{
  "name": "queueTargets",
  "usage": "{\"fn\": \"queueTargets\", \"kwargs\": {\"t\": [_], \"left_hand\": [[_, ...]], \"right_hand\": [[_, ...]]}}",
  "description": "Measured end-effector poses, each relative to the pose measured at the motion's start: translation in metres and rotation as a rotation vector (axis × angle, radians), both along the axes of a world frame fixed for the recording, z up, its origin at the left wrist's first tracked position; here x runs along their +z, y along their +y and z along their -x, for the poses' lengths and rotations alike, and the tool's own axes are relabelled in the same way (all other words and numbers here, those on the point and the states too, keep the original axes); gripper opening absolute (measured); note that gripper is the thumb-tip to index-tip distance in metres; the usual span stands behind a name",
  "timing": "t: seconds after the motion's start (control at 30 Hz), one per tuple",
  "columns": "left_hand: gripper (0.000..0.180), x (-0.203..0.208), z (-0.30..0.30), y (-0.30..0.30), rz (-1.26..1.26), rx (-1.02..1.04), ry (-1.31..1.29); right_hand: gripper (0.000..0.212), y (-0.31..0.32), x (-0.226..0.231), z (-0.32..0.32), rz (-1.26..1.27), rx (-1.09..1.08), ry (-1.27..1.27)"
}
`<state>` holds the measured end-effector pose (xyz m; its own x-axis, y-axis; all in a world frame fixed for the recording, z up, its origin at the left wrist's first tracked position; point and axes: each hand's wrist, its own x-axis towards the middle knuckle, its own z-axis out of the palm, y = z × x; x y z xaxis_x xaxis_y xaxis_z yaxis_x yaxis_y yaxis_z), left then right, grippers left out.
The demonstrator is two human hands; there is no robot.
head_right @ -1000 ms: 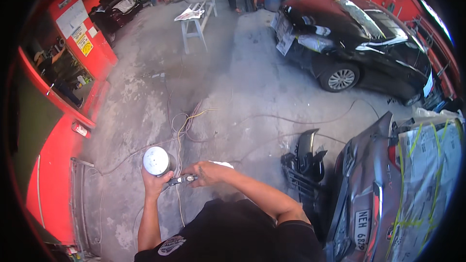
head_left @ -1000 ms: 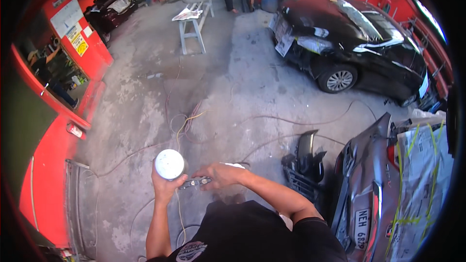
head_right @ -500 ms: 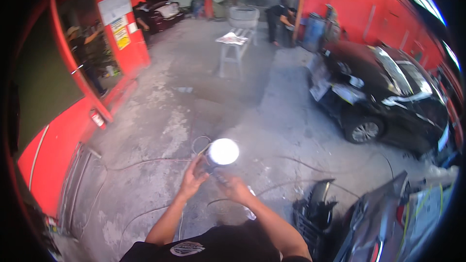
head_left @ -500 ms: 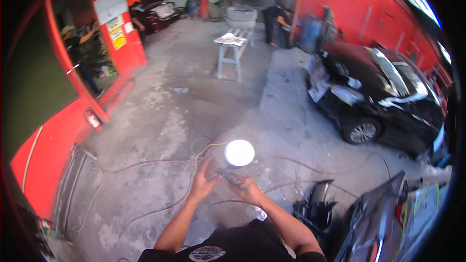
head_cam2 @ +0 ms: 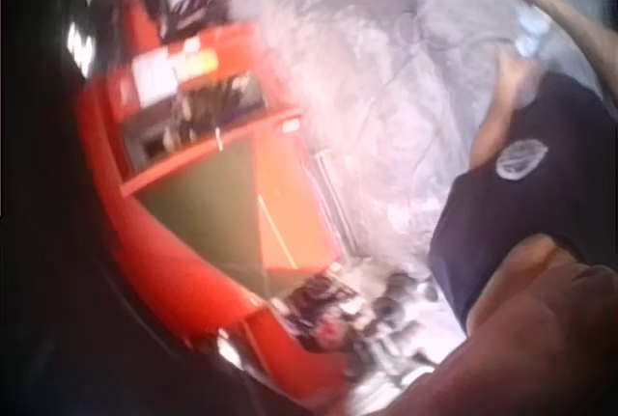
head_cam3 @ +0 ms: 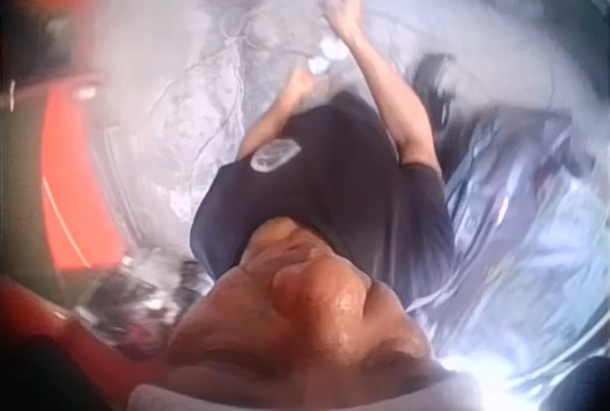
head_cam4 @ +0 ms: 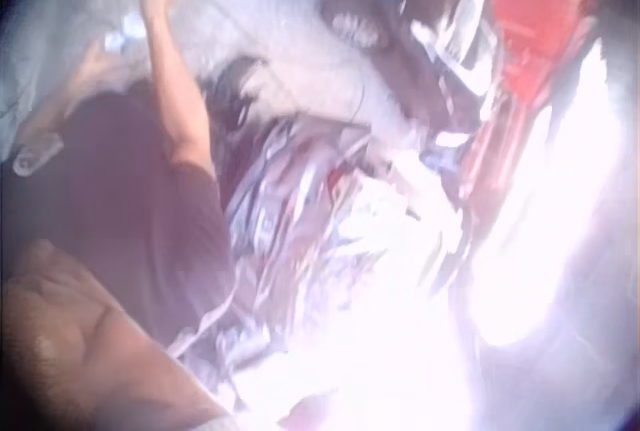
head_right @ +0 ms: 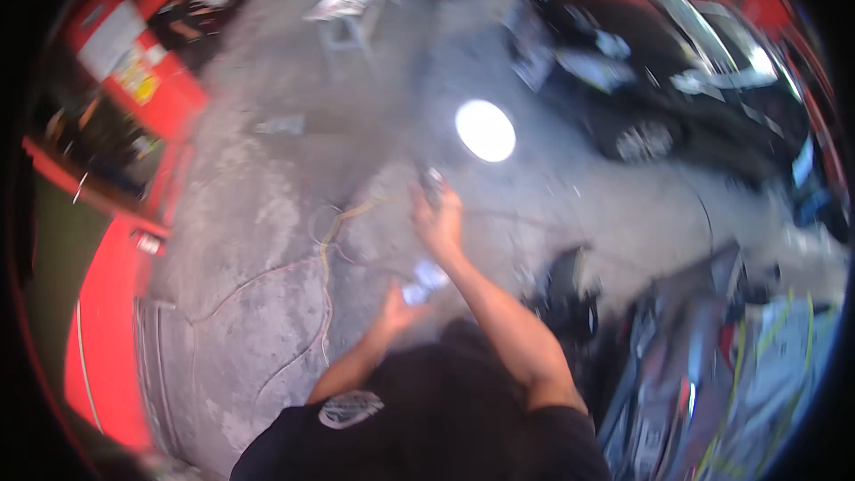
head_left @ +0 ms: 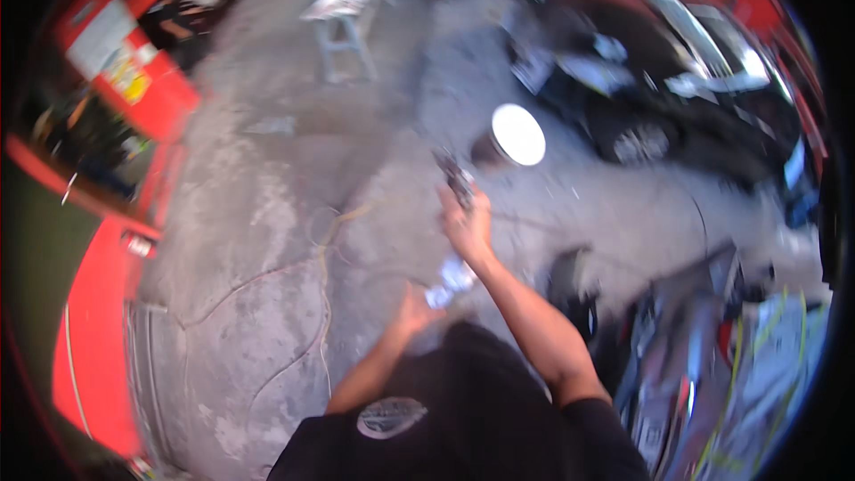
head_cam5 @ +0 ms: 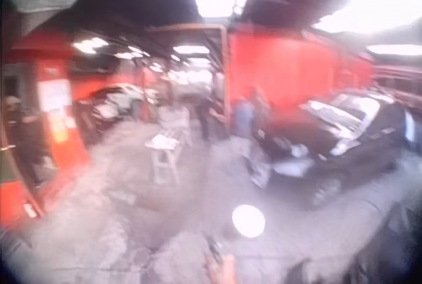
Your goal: The person mixes black paint in a small container and pours it into a spray gun. They then apply masking tape to a black car bumper and spray paint the surface with the spray gun.
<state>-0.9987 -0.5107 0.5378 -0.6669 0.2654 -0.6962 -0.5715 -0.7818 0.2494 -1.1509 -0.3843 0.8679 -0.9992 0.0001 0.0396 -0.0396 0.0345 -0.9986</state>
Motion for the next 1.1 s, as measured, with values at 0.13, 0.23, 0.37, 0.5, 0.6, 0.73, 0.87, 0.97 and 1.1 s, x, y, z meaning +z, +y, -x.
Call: {"fn": "queueTargets", "kwargs": {"t": [0.13, 0.23, 0.37, 0.5, 0.6, 0.73, 0.87, 0.97, 1.1], "left_hand": [[0.066, 0.022, 0.081, -0.006, -0.01, 0.188, -0.097], [0.04, 0.037, 0.137, -0.005, 0.032, 0.171, -0.153], [0.034, 0.043, 0.211, 0.011, 0.24, 0.07, -0.124], [0.025, 0.034, 0.293, 0.047, 0.294, -0.117, -0.038], [0.018, 0.008, 0.34, 0.091, 0.204, -0.242, 0.352], [0.01, 0.014, 0.438, 0.218, 0.532, -0.28, 0.005], [0.007, -0.006, 0.525, 0.285, 0.733, -0.368, 0.072], [0.007, 0.022, 0.585, 0.332, 0.807, -0.567, 0.135], [0.017, -0.068, 0.635, 0.346, 0.831, -0.642, 0.269]], "right_hand": [[0.027, 0.064, 0.026, 0.039, -0.065, -0.103, 0.081], [0.03, 0.126, 0.035, 0.071, -0.045, -0.233, 0.108], [0.03, 0.21, 0.048, 0.098, -0.04, -0.388, 0.123], [0.031, 0.288, 0.051, 0.126, -0.113, -0.495, -0.036], [0.031, 0.347, 0.038, 0.155, -0.027, -0.613, -0.129], [0.026, 0.419, 0.017, 0.214, 0.029, -0.788, -0.269], [0.027, 0.449, 0.023, 0.28, 0.076, -0.87, -0.243], [0.024, 0.496, 0.009, 0.315, 0.025, -0.959, -0.121], [0.021, 0.537, 0.015, 0.359, 0.043, -1.01, -0.347]]}}
